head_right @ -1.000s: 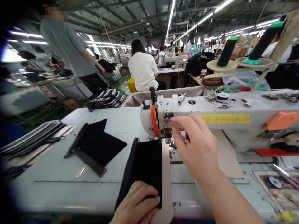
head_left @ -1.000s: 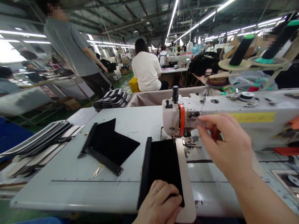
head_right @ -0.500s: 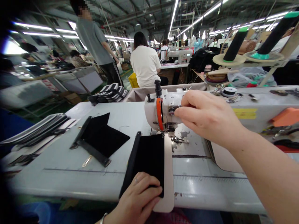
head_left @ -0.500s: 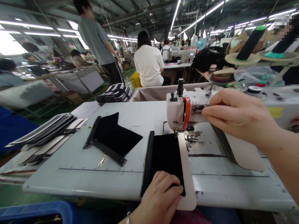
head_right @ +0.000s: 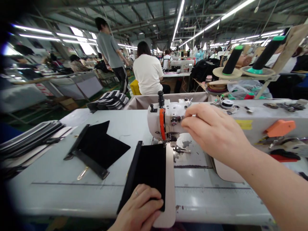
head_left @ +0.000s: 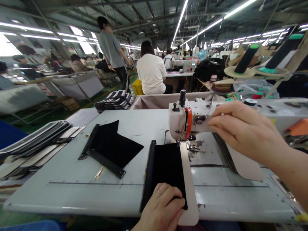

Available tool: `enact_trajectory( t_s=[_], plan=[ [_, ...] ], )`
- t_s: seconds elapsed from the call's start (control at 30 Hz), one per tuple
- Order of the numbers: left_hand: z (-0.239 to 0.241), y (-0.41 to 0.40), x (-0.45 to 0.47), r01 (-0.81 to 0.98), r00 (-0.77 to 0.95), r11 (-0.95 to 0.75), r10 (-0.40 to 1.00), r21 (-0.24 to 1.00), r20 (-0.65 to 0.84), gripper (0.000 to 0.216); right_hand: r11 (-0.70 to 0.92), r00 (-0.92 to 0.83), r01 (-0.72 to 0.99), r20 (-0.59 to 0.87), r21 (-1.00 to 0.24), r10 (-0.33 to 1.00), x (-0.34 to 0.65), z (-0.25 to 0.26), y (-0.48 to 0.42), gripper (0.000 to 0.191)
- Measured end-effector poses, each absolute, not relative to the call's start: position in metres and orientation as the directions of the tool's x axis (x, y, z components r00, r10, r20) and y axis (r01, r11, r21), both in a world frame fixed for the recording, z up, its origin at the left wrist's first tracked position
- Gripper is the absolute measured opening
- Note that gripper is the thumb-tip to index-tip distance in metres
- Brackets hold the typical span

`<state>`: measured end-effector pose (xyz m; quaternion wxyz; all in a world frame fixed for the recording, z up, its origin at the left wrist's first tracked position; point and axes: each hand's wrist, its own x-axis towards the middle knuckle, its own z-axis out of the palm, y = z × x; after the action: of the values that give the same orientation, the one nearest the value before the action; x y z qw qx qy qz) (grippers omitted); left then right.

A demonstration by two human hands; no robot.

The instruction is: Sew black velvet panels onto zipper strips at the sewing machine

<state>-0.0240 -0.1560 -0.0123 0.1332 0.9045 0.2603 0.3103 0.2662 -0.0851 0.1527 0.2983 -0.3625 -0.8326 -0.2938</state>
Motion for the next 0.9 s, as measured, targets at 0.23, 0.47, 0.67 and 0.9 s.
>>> enact_trajectory(
  t_s=[0.23, 0.47, 0.67, 0.9],
  plan=[
    [-0.016, -0.153, -0.024, 0.365, 0.678, -0.847, 0.526, 0.387, 0.513, 0.013, 0.535, -0.578, 0.774, 0.722, 0.338, 0.379, 0.276, 0.157, -0.08, 0.012],
    [-0.02, -0.152, -0.025, 0.371, 0.67, -0.847, 0.528, 0.381, 0.522, 0.015, 0.591, -0.752, 0.629, 0.589, 0.505, 0.297, 0.275, 0.161, -0.07, 0.017],
    [-0.018, -0.155, -0.025, 0.381, 0.661, -0.832, 0.55, 0.403, 0.51, 0.017, 0.607, -0.815, 0.539, 0.545, 0.585, 0.198, 0.279, 0.168, -0.063, 0.016],
    [-0.019, -0.155, -0.024, 0.383, 0.66, -0.829, 0.554, 0.407, 0.508, 0.017, 0.663, -0.779, 0.516, 0.619, 0.543, 0.099, 0.276, 0.155, -0.056, 0.017]
  ],
)
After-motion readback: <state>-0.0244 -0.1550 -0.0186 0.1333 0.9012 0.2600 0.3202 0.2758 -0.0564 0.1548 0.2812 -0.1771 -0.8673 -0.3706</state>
